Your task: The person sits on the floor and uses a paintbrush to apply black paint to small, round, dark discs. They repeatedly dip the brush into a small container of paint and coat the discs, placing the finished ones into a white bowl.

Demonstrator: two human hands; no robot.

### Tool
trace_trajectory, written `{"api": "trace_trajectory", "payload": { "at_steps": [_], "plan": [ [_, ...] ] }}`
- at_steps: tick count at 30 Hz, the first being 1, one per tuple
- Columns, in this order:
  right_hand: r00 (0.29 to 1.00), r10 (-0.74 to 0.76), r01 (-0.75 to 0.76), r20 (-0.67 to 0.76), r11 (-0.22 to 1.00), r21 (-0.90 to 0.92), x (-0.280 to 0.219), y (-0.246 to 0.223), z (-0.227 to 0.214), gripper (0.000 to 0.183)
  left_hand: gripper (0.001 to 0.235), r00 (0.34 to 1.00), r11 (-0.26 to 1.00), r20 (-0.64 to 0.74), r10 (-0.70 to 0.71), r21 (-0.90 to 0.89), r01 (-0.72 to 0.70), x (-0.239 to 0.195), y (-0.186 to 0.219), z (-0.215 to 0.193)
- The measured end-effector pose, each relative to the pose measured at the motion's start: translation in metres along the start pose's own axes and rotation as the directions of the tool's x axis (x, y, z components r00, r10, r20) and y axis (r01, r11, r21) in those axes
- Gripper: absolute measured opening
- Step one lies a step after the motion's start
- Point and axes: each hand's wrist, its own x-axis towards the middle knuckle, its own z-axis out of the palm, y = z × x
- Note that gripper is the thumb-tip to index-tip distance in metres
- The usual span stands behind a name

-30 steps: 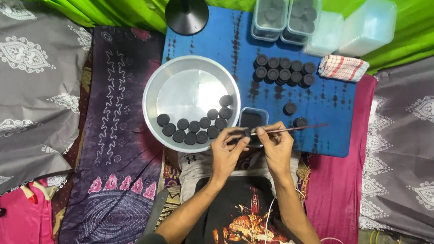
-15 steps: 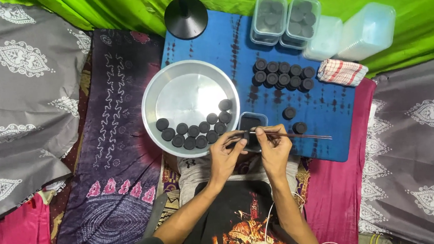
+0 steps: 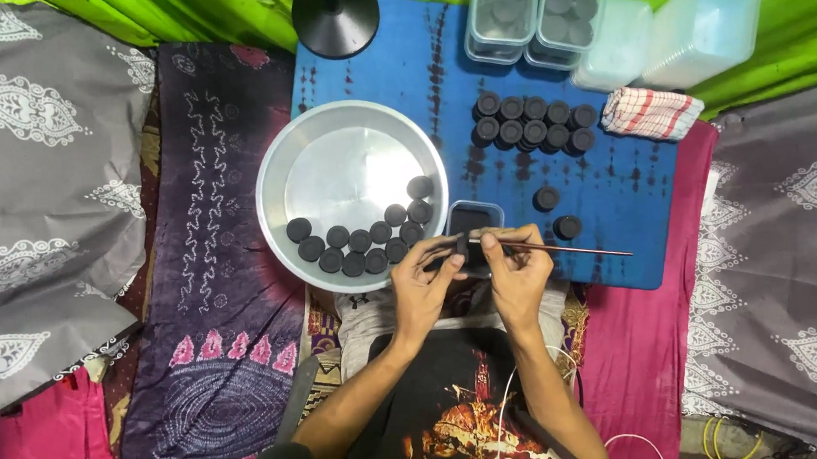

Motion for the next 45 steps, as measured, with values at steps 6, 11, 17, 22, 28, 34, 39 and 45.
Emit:
{"api": "trace_trajectory", "payload": {
  "at_steps": [6, 11, 17, 22, 28, 34, 39, 45],
  "plan": [
    [0.997, 0.063, -0.064, -0.041, 0.997, -0.035, -0.001, -0.004, 0.001, 0.019, 0.025, 1.0, 1.0, -0.01, 0.01, -0.001, -0.01, 0.001, 0.005, 0.002],
    [0.995, 0.082, -0.086, -0.052, 0.993, -0.08, 0.004, -0.012, 0.004, 0.018, 0.026, 1.0, 1.0, 0.001, 0.005, -0.001, -0.005, 0.001, 0.001, 0.003],
    [0.993, 0.1, -0.106, -0.069, 0.99, -0.088, 0.0, -0.003, 0.001, 0.019, 0.027, 1.0, 1.0, -0.01, -0.006, 0.016, 0.006, 0.0, -0.003, 0.002],
    [0.992, 0.11, -0.118, -0.065, 0.983, -0.143, -0.002, -0.003, 0.001, 0.019, 0.029, 1.0, 1.0, 0.007, 0.004, 0.026, -0.004, 0.0, -0.001, 0.0],
    [0.994, 0.097, -0.105, -0.051, 0.976, -0.189, -0.004, -0.011, 0.0, 0.016, 0.027, 1.0, 0.998, 0.016, 0.016, 0.054, -0.016, 0.0, 0.002, 0.003],
    [0.992, 0.121, -0.127, -0.047, 0.975, -0.182, -0.006, -0.009, -0.01, 0.017, 0.029, 1.0, 0.999, -0.009, 0.024, 0.024, -0.024, -0.001, 0.002, 0.008],
    [0.996, 0.084, -0.08, 0.009, 0.977, -0.196, 0.006, 0.026, -0.039, 0.025, 0.04, 0.997, 0.995, -0.012, 0.078, 0.066, -0.077, 0.004, 0.007, 0.009],
    [0.978, 0.012, 0.108, 0.209, 0.826, -0.553, 0.019, -0.028, -0.075, 0.03, 0.028, 0.989, 0.981, 0.084, 0.119, 0.144, -0.13, 0.009, 0.005, 0.02]
  ]
}}
